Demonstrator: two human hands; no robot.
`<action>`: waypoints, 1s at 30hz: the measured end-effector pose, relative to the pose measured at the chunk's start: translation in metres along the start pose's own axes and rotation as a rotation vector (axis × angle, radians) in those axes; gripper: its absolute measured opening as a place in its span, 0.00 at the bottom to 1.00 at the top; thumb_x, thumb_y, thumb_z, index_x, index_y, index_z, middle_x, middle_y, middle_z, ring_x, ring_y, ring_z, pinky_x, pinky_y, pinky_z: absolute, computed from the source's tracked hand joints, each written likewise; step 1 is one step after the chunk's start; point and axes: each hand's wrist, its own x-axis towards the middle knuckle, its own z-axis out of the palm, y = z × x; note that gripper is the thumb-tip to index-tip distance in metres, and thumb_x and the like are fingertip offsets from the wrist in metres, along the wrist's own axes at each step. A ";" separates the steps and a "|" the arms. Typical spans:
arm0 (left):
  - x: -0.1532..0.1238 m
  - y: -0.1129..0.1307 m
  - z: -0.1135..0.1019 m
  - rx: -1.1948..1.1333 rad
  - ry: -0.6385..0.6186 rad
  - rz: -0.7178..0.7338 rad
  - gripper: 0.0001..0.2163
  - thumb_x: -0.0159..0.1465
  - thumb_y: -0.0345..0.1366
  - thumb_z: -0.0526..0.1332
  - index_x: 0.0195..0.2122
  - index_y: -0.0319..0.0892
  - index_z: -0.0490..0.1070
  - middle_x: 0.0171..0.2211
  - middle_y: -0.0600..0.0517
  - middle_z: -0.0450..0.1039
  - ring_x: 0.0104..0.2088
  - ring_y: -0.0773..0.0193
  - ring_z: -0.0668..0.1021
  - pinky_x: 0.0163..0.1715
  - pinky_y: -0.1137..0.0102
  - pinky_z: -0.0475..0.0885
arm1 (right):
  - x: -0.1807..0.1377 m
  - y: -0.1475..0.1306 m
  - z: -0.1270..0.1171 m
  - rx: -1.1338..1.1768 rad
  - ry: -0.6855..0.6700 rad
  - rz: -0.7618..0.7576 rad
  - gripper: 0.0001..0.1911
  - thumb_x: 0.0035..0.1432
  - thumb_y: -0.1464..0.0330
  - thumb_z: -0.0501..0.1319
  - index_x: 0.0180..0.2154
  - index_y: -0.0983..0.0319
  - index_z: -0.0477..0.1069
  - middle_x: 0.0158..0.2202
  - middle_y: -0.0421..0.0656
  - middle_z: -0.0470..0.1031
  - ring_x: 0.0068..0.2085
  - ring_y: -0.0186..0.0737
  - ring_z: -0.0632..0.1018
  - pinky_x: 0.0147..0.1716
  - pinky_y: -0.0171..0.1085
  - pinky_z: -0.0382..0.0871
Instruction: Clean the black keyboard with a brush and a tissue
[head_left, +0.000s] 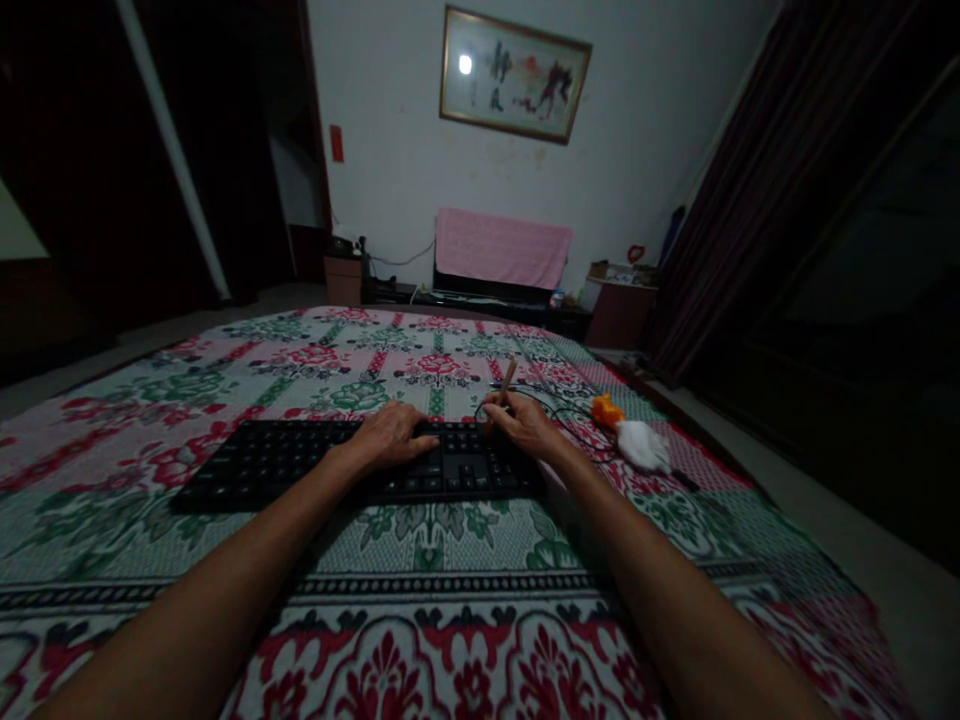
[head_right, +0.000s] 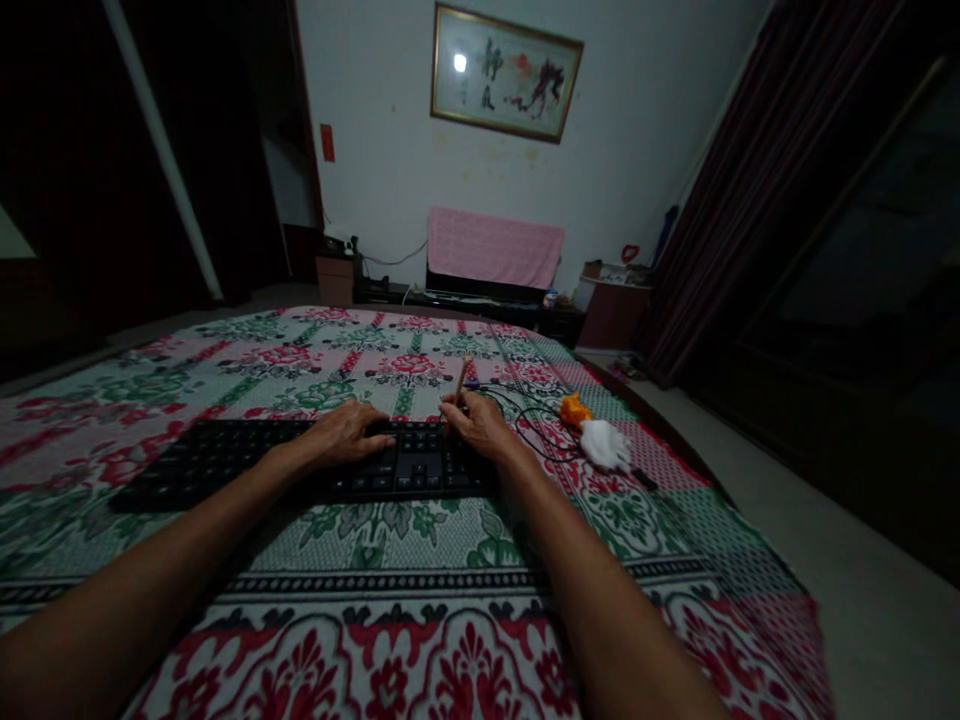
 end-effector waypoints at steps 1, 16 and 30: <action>0.000 0.001 -0.001 -0.002 0.002 -0.003 0.20 0.59 0.50 0.52 0.45 0.44 0.72 0.42 0.45 0.74 0.45 0.52 0.73 0.42 0.64 0.65 | -0.003 0.002 -0.001 0.012 0.002 -0.004 0.15 0.57 0.60 0.54 0.40 0.63 0.71 0.33 0.42 0.76 0.35 0.38 0.75 0.38 0.35 0.67; -0.001 0.002 -0.004 -0.022 -0.008 -0.007 0.19 0.59 0.50 0.52 0.43 0.45 0.73 0.41 0.46 0.75 0.44 0.53 0.73 0.41 0.64 0.66 | -0.013 0.017 -0.002 0.057 -0.020 -0.016 0.13 0.58 0.61 0.53 0.40 0.61 0.69 0.34 0.42 0.75 0.38 0.39 0.75 0.39 0.36 0.66; 0.000 0.002 -0.002 -0.030 0.000 -0.010 0.18 0.59 0.49 0.53 0.42 0.44 0.73 0.40 0.45 0.75 0.43 0.54 0.73 0.42 0.64 0.66 | -0.019 0.000 0.010 0.140 0.042 -0.075 0.15 0.59 0.62 0.51 0.41 0.63 0.69 0.37 0.44 0.75 0.39 0.39 0.75 0.42 0.36 0.67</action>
